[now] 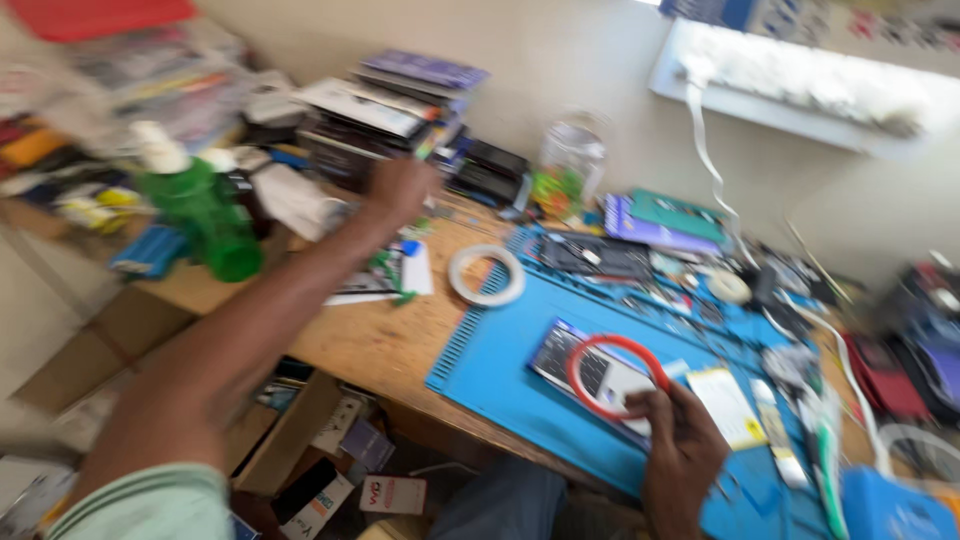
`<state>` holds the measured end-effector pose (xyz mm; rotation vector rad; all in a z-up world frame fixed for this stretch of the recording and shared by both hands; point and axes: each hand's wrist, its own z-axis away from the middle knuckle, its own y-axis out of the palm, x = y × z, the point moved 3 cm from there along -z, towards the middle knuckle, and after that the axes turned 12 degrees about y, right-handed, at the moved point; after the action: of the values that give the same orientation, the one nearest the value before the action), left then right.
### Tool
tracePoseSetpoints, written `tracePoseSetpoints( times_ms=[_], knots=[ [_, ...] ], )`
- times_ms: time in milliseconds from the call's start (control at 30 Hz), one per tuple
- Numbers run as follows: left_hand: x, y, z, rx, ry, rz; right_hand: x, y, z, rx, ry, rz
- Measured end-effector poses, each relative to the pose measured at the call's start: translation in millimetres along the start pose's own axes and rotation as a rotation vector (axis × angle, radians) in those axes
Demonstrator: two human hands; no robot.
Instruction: The person applies adhesive tape to the edges of a teal smartphone back panel, then switches to a silver feature phone and applies red adhesive tape along its perimeter. The person uses scissors to trim the tape and continues applying tape to the feature phone's edges.
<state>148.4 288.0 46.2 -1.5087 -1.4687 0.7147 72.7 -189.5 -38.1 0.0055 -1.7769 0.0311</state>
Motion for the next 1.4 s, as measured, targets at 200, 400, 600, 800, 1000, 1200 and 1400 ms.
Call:
tracePoseSetpoints(
  times_ms=[200, 400, 600, 800, 1000, 1200, 1400],
  knots=[
    [-54, -84, 36, -0.320, -0.158, 0.601, 34, 11, 6, 0.040, 0.050, -0.037],
    [-194, -105, 60, -0.259, -0.002, 1.148, 57, 43, 13, 0.143, 0.087, 0.090],
    [-230, -99, 98, -0.312, -0.016, 1.009, 85, 78, 19, 0.198, 0.013, 0.181],
    [-223, -93, 165, -0.190, -0.333, 0.981, 108, 77, 11, 0.054, -0.030, -0.088],
    [-176, -104, 160, -0.610, -0.374, 1.233, 106, 92, 14, 0.186, -0.007, -0.072],
    [-235, -70, 133, -0.364, -0.419, 1.384, 102, 107, 22, 0.189, -0.045, -0.099],
    [-294, -82, 170, -0.302, -0.130, 1.280, 96, 98, 10, 0.146, -0.010, -0.414]
  ],
)
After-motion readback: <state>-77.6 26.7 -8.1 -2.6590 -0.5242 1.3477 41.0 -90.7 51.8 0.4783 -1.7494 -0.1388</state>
